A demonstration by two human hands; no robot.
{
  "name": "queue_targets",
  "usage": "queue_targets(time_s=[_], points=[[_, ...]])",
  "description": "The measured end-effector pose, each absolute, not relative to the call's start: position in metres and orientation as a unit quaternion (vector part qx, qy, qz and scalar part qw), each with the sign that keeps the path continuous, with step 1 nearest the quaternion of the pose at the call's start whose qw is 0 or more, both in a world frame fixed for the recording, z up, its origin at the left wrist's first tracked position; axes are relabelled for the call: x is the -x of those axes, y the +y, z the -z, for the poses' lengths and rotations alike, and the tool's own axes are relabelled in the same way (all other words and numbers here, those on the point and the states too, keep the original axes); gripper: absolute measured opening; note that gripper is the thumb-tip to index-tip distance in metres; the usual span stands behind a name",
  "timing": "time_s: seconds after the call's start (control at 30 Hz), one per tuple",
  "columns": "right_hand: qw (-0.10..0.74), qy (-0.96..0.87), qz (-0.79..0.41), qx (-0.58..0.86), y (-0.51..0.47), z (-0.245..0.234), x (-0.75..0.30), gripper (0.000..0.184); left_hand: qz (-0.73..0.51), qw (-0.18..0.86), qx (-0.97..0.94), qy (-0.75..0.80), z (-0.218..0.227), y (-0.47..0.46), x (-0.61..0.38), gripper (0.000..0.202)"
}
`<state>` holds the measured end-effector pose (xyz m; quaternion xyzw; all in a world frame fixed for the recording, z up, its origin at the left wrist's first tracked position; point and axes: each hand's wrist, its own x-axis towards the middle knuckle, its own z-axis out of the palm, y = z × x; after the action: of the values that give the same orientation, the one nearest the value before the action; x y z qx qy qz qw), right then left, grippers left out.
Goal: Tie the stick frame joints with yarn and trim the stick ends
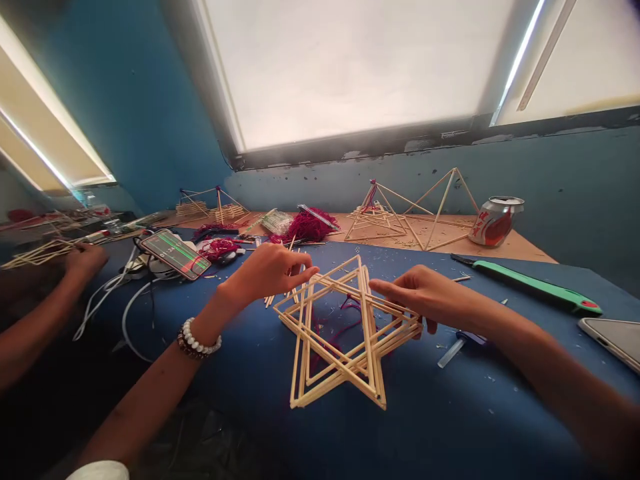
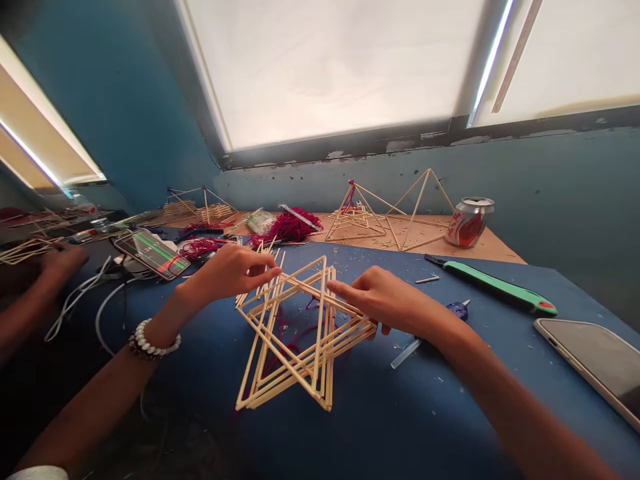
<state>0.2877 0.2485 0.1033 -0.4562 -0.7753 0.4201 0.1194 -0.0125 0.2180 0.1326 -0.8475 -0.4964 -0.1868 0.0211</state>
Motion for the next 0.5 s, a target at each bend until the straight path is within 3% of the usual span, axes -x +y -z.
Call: queue_targets(time_s=[0.13, 0.23, 0.4, 0.5], points=[[0.244, -0.792, -0.150, 0.539, 0.255, -0.095, -0.286, 0.051, 0.158, -0.049, 0.879, -0.448, -0.135, 0.258, 0.004, 0.029], [0.275, -0.793, -0.004, 0.544, 0.256, -0.091, -0.280, 0.035, 0.137, -0.118, 0.894, -0.409, -0.128, 0.282, 0.006, 0.025], [0.250, -0.830, 0.095, 0.489, 0.256, -0.105, -0.264, 0.026, 0.152, -0.179, 0.885, -0.402, -0.113, 0.292, 0.027, 0.026], [0.216, -0.891, 0.025, 0.399, 0.264, -0.121, -0.245, 0.027, 0.146, -0.216, 0.882, -0.394, -0.110, 0.291, 0.035, 0.024]])
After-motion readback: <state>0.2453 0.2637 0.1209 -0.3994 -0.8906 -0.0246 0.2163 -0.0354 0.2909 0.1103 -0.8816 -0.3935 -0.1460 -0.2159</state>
